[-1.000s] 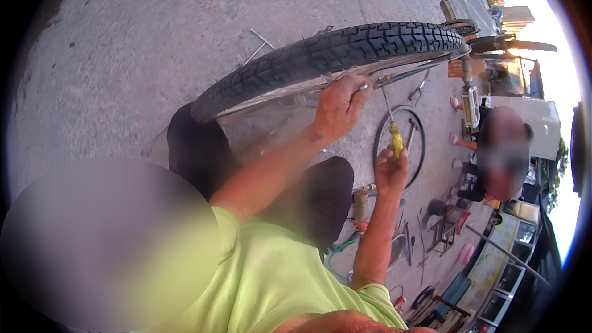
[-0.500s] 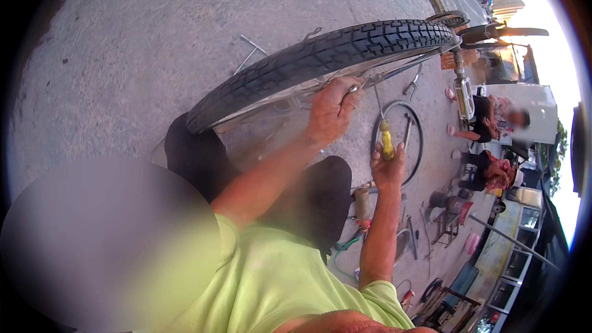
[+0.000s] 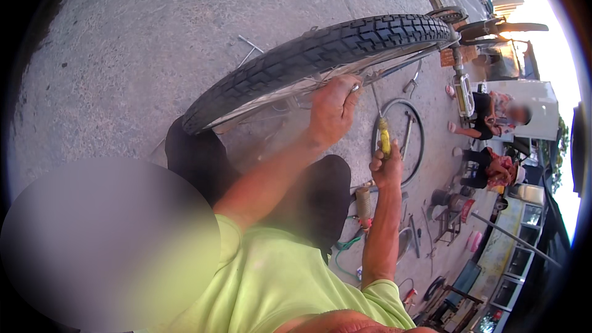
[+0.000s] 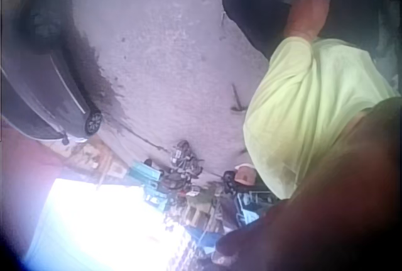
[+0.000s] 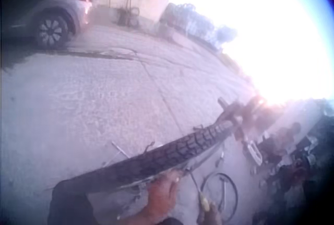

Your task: The person is repairing a bicycle wheel by using a screwdriver on the gears and spokes, and then handling the bike chain by hand.

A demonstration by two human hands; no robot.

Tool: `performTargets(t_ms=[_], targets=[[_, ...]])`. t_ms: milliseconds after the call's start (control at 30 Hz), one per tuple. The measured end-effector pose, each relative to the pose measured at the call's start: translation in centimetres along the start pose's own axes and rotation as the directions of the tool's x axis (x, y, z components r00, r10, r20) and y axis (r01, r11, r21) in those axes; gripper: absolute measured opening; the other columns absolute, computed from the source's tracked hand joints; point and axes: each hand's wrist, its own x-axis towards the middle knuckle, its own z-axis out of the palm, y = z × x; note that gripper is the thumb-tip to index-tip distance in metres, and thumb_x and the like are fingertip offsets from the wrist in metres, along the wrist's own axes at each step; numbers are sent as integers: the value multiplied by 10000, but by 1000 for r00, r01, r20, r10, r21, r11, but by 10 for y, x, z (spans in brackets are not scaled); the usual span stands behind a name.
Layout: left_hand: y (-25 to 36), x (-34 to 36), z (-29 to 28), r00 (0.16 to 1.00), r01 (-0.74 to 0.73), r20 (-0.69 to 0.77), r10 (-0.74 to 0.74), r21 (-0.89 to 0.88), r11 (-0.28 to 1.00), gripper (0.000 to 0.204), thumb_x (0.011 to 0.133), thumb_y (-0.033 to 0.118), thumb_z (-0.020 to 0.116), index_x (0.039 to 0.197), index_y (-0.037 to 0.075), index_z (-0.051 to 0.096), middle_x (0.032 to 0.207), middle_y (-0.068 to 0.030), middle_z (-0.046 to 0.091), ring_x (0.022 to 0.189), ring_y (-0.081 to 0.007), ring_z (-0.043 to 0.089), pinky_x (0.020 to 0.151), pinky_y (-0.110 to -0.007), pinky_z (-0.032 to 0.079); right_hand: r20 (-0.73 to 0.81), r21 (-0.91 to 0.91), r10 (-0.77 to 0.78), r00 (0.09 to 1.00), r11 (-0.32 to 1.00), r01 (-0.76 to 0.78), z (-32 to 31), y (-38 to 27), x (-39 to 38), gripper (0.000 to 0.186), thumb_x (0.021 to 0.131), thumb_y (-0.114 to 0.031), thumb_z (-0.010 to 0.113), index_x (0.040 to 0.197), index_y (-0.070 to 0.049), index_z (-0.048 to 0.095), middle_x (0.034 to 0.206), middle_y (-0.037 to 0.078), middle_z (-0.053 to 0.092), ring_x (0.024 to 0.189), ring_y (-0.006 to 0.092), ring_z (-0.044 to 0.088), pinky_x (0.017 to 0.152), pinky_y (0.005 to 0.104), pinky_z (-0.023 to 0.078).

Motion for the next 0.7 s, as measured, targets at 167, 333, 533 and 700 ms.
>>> performTargets(t_ms=[167,333,533,700], targets=[[9,-1,-4,975,222,25,-221,-28,975,131,977,93,606,1089,41,649,931,-143,685,799,-255,663,737,-331,521,-88,125,-239,967,960,249,33,11,-5,248,1008,-265,602,1144,-61,636,952,68,657,805,145,622,673,244,513],[7,0,-5,972,236,10,-236,-30,971,182,1004,156,577,1113,43,669,933,-122,707,806,-182,660,747,-305,514,-99,288,-315,944,899,330,52,7,-8,249,1008,-245,603,1171,-59,634,1007,82,681,812,160,629,700,254,523],[4,0,-3,989,150,8,-149,-38,988,118,981,80,603,1084,32,637,954,-159,675,833,-302,668,748,-354,524,230,206,-75,970,978,27,1,0,-7,255,1032,-273,557,1143,-57,634,922,65,671,774,165,633,711,270,531],[2,0,-5,987,159,8,-159,-32,987,117,982,85,603,1081,31,636,964,-165,679,856,-313,672,758,-363,524,-89,70,-439,894,892,446,41,7,-11,332,1036,-265,549,1280,-40,551,944,78,643,807,177,626,742,304,535]])
